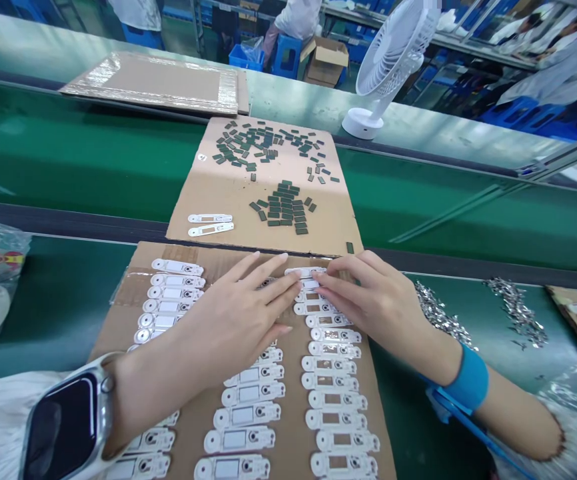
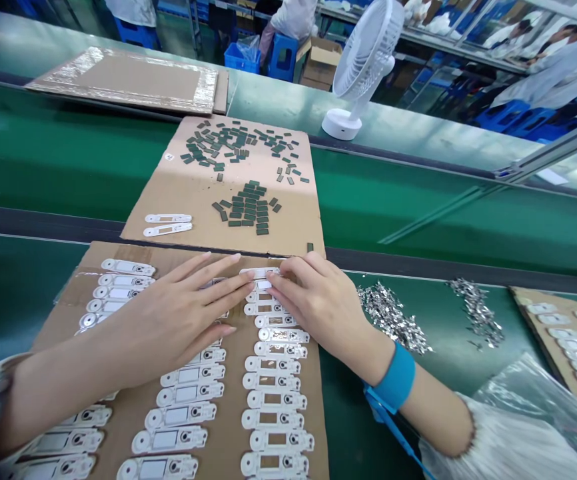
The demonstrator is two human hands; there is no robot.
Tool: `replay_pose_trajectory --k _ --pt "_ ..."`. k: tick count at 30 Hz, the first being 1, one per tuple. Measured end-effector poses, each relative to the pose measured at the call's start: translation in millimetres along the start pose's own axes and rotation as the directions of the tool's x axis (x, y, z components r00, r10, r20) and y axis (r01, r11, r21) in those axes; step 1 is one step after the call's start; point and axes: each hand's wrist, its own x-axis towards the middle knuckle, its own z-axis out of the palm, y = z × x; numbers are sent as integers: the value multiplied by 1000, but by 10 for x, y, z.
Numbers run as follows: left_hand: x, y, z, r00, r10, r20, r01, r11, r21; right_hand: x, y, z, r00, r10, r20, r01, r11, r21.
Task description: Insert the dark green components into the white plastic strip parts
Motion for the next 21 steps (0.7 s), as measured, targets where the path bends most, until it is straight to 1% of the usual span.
replay_pose_trajectory --k 2,6,10,15,18,21 --pt "1 -1 1 1000 1 13 -1 1000 4 5 -9 -10 1000 -4 13 4 1000 -16" --pt "2 -2 5 1000 5 4 -5 1000 6 -4 -16 -40 1000 -2 18 3 999 -33" --pt "7 0 -7 1000 7 23 -7 1000 1 -48 -8 -90 1000 7 4 -7 1000 11" --pt "2 -10 -7 999 -14 32 14 1000 -17 -114 -19 -114 999 -44 28 44 999 27" --pt "-2 -23 12 999 -4 49 7 999 -48 -146 -47 -110 997 -66 41 65 998 22" --pt "-6 -31 14 998 0 70 6 997 -80 -135 -48 -121 998 -49 29 47 997 63"
